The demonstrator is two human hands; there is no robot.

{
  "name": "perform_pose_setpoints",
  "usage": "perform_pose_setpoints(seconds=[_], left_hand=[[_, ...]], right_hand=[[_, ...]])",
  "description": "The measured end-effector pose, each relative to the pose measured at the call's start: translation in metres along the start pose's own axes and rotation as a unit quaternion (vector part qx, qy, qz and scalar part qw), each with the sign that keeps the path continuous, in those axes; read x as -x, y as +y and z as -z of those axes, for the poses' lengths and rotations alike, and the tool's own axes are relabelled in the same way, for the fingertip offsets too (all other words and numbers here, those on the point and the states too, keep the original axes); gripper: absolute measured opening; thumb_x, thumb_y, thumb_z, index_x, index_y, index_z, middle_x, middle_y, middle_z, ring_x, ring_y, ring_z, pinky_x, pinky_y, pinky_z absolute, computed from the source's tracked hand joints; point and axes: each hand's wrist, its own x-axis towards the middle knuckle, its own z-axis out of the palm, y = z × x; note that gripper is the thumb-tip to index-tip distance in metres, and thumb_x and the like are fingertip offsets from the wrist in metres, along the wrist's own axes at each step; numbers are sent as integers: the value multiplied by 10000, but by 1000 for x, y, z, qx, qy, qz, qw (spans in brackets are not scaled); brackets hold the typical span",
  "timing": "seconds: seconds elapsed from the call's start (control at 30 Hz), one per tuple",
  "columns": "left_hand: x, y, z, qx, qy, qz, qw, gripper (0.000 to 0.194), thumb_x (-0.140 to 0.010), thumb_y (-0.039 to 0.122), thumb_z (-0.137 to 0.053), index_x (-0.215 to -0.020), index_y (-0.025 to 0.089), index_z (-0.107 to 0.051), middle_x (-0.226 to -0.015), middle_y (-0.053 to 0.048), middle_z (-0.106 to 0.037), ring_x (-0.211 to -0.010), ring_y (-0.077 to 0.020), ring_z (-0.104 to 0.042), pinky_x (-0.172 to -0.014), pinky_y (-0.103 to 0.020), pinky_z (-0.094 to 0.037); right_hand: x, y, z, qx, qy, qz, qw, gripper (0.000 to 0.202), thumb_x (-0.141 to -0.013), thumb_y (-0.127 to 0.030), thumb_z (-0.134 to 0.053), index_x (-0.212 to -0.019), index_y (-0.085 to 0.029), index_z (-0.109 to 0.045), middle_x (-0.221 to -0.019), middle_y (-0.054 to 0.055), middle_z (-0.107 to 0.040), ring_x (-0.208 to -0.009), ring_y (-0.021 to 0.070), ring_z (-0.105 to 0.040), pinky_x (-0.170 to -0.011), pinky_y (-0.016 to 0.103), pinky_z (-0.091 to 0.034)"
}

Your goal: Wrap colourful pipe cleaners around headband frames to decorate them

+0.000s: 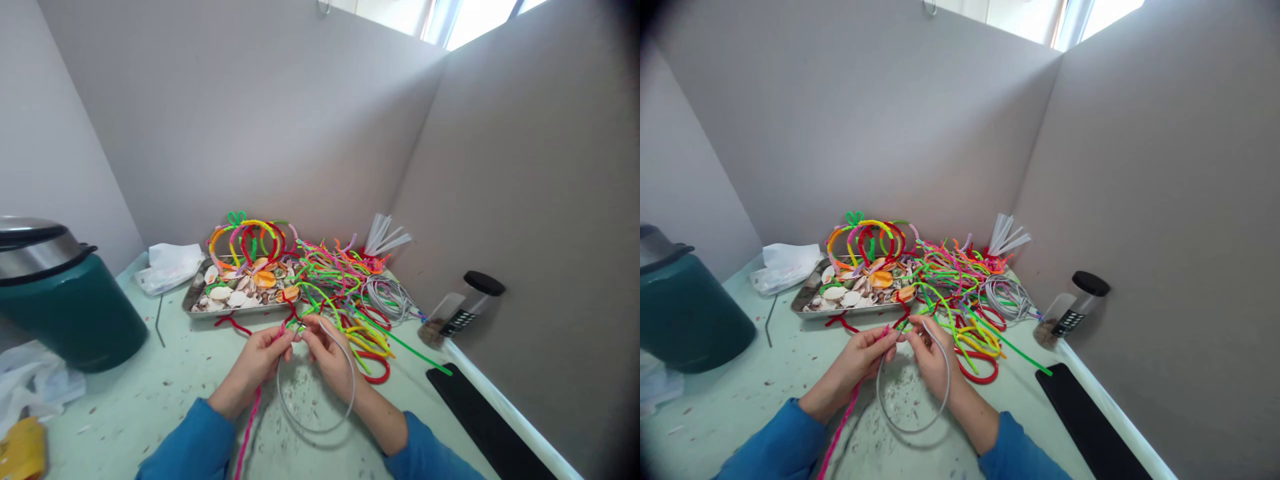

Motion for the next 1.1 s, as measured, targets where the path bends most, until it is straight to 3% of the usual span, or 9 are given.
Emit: perform_pose_setpoints(seconds=[0.13,0.43,0.57,0.67,0.87,1.1], left_hand=[[3,1,-3,-21,-25,18,999,389,-722,522,-595,-794,140,-622,-472,73,-427,-339,-34,-213,-351,-199,-99],[-3,-12,2,-107,-26,-29,994,421,-740,527,-563,-556,149,-591,-468,39,-463,-369,-55,-235,-403,-230,-133],[-3,-11,1,-121,-23,-41,992,387,-771,501,-538,-693,138,-648,-474,43,-452,-398,-72,-280,-422,-221,-161],[-3,-10,-1,-112,-13,-57,992,404,-762,511,-544,-819,132,-669,-433,71,-353,-416,-85,-273,-430,-217,-156],[-4,-13,1,-84,-5,-34,996,452,-738,548,-557,-849,127,-675,-429,88,-267,-398,-70,-206,-422,-222,-103],[-2,-14,-1,-85,-18,-39,995,438,-736,546,-563,-820,132,-681,-432,88,-271,-390,-68,-207,-412,-220,-111]], right_hand=[[-1,-3,-2,-62,-12,-40,997,191,-843,-345,-525,-912,-178,-589,-635,-18,-537,-493,97,-464,-476,214,-357],[-5,4,5,-90,39,-63,993,211,-814,-375,-579,-808,-164,-579,-486,-61,-464,-452,81,-416,-456,197,-311],[-8,7,7,-126,60,-74,987,239,-802,-408,-577,-802,-170,-557,-533,-54,-496,-434,69,-404,-410,185,-280],[-9,6,5,-133,60,-92,985,259,-784,-423,-589,-768,-172,-531,-498,-62,-483,-400,62,-377,-373,176,-249],[-8,6,8,-156,38,-91,983,252,-774,-407,-608,-731,-178,-511,-508,-61,-484,-414,62,-397,-382,170,-265],[-5,10,5,-167,4,-110,980,267,-757,-412,-622,-707,-179,-502,-516,-60,-496,-402,58,-381,-390,178,-272]])
